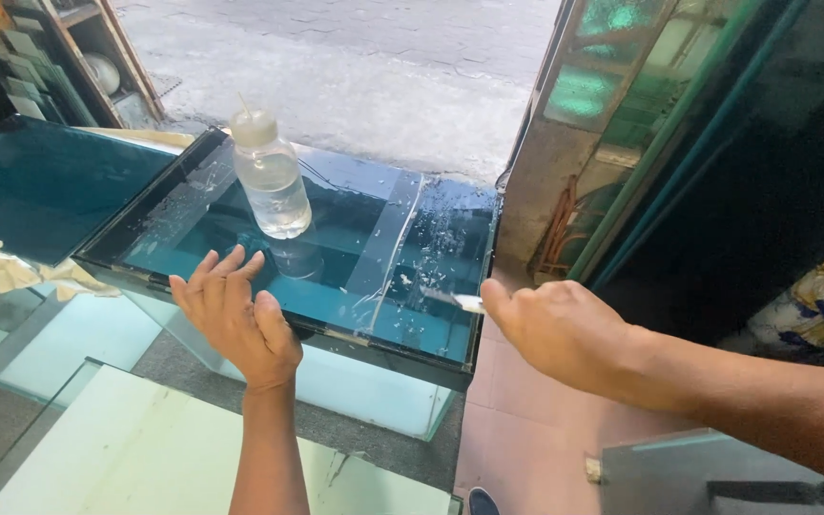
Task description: The person scrapes a protective film off a glass pane using a utility knife, then wipes the surface with a cloth. The person repeats the scraping and wiping process on the same glass pane.
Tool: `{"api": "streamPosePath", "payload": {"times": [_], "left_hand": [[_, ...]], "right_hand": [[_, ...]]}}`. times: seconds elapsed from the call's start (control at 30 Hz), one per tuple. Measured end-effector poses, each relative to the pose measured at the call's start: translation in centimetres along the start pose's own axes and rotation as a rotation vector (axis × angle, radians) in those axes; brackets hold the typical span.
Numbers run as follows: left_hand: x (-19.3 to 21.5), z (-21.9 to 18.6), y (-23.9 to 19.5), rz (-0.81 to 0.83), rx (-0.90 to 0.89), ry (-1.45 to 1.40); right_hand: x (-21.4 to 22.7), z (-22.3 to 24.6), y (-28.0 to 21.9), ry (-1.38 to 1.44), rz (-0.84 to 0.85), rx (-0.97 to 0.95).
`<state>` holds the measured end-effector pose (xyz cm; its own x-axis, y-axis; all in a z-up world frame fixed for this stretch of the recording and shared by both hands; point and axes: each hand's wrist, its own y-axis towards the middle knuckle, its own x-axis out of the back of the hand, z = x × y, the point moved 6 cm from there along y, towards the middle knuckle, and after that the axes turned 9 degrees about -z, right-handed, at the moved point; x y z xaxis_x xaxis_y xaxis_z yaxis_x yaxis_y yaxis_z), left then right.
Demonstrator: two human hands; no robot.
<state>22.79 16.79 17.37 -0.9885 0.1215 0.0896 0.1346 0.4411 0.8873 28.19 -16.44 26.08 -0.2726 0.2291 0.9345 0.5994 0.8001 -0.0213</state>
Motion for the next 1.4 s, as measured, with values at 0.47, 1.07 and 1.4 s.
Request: {"api": "streamPosePath", "payload": {"times": [0.47,1.07,1.4], "left_hand": [[0.6,-0.4,-0.2,0.008,-0.011,-0.019],[4.8,-8.4,1.5,0.306,0.103,-0.022],[8.7,-17.0,-7.1,0.297,0.129,0.179]], "right_hand": [[-0.4,-1.3,-0.1,-0.122,-0.082,-0.043],[-10.7,-5.6,-8.7,0.711,-0.097,-0.663],[-25.4,-5.4,-18.5,1.795,-0.274,-1.17]]}}
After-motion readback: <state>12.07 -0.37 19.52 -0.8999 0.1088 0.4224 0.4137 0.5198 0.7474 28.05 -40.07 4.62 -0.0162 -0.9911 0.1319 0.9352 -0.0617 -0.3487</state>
